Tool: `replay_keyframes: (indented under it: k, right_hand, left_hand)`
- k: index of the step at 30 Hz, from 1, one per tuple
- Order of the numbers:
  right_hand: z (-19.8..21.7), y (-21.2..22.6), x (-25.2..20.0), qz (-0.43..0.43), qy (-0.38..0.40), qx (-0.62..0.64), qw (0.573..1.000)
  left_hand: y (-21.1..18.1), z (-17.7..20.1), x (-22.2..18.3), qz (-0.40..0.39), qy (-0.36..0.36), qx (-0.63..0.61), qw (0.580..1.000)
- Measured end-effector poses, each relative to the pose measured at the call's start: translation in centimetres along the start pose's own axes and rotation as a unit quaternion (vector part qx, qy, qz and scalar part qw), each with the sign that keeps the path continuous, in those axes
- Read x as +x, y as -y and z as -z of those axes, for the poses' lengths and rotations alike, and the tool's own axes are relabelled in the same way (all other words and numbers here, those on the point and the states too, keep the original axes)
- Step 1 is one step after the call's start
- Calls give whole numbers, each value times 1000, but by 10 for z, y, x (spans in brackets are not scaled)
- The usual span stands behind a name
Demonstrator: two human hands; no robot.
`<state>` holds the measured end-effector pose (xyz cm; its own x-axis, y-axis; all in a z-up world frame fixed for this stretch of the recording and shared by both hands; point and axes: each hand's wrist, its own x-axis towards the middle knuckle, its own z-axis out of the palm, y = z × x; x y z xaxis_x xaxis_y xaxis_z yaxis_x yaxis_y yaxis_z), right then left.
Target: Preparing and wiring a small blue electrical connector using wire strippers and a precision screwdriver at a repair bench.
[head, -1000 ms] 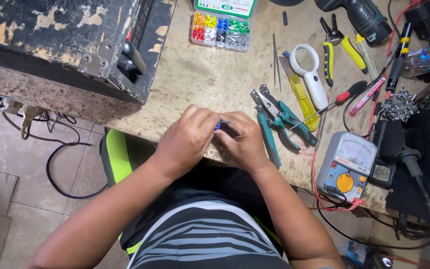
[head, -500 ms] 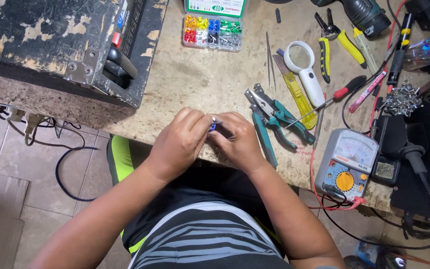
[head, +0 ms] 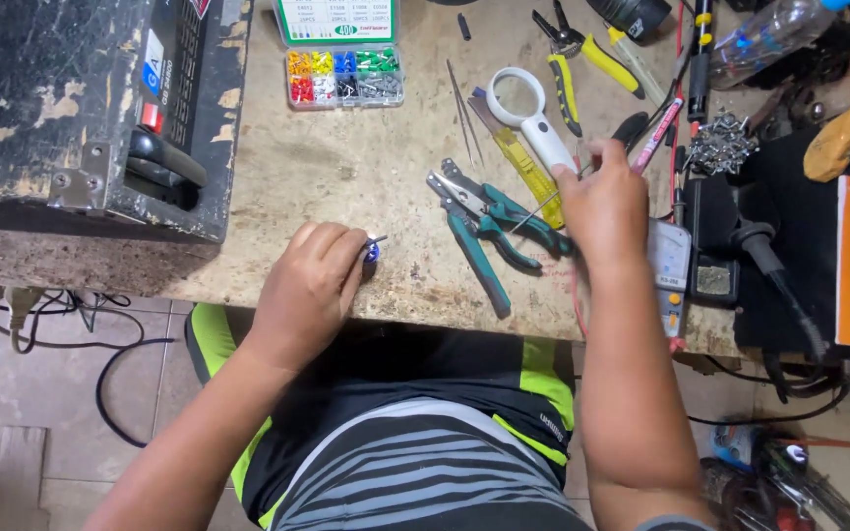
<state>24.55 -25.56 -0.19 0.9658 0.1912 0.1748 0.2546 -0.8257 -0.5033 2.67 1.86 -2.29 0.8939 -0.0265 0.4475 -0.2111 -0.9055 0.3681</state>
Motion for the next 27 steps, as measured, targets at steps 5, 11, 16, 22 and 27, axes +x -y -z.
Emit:
replay_keyframes:
  k: [5, 11, 16, 22, 27]
  right_hand:
    - [-14, -24, 10, -141, 48, 201, 968]
    - [-2, -23, 6, -154, -1, 309, 939]
    - [38, 53, -21, -145, -70, 587, 793]
    - [53, 115, -49, -92, 45, 578, 809]
    - [49, 122, -53, -36, 87, 683, 724]
  left_hand:
    - [2, -1, -2, 12, -8, -21, 1000]
    - [0, 2, -1, 26, -11, -26, 999]
    - [-7, 10, 4, 37, 15, -57, 998]
    - [-8, 9, 5, 38, -3, -56, 998]
    - [-9, 7, 4, 44, -1, -48, 998]
